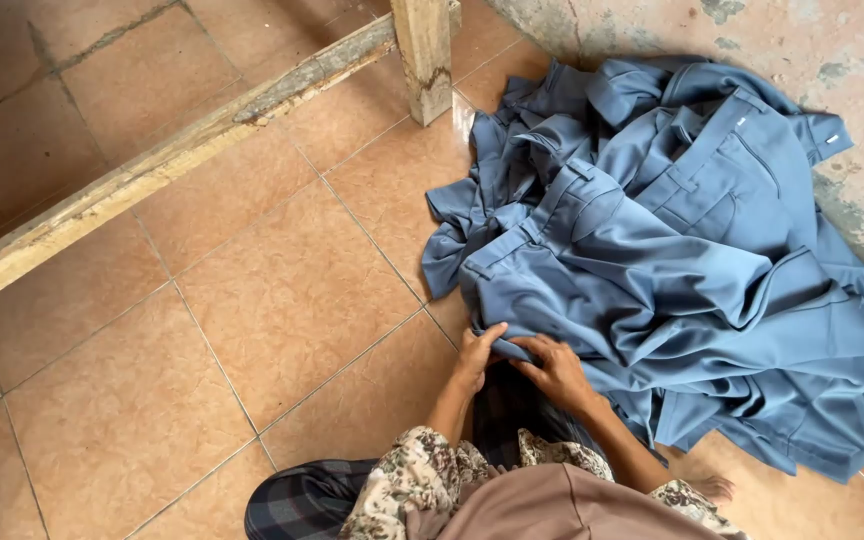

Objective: Folding blue fabric pants and stacking them neatly on the floor.

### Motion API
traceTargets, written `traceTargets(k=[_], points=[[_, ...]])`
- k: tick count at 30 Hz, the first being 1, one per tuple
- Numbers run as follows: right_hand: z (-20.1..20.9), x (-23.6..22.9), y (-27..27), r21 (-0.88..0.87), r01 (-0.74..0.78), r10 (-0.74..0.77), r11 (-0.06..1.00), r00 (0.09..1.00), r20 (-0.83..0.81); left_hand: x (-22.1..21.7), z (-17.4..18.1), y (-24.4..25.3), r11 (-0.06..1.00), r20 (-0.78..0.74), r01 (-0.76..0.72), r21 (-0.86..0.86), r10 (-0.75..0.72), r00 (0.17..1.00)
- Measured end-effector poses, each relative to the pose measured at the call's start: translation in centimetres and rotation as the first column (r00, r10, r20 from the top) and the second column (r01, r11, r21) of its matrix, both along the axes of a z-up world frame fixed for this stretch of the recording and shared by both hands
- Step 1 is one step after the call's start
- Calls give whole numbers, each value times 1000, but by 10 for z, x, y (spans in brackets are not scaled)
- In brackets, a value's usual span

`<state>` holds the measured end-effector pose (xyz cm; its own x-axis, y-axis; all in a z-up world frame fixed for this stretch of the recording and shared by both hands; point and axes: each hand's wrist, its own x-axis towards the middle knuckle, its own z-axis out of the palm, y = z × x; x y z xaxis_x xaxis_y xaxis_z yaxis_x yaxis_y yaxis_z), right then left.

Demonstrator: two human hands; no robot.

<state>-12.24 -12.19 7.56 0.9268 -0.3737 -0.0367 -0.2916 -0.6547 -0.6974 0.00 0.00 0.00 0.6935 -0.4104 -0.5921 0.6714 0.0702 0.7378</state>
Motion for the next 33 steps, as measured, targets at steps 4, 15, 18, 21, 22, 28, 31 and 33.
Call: traceTargets(k=[4,15,18,21,22,28,31,33], points=[[33,10,10,-410,-93,116,907,993,34,8,106,32,986,24,-157,-55,159,987],[-30,-8,9,-577,-202,121,791,977,-176,35,30,218,692,-132,-720,-55,710,692],[4,-10,11,-345,-231,140,910,953,-268,17,23,273,569,-112,-819,-69,812,573],[-8,-2,1,-89,-103,70,991,946,-317,-6,81,284,438,-7,-895,-85,898,440],[16,-2,5,-89,-122,87,989,943,-321,-14,111,288,420,-9,-904,-81,906,423],[119,27,10,317,-115,95,941,992,79,-26,217,303,290,332,-900,-325,926,179],[139,56,-3,224,-68,27,972,983,183,1,221,311,514,298,-823,-244,847,441],[149,80,-7,25,25,-29,999,978,208,21,223,305,762,556,-646,-30,550,623]])
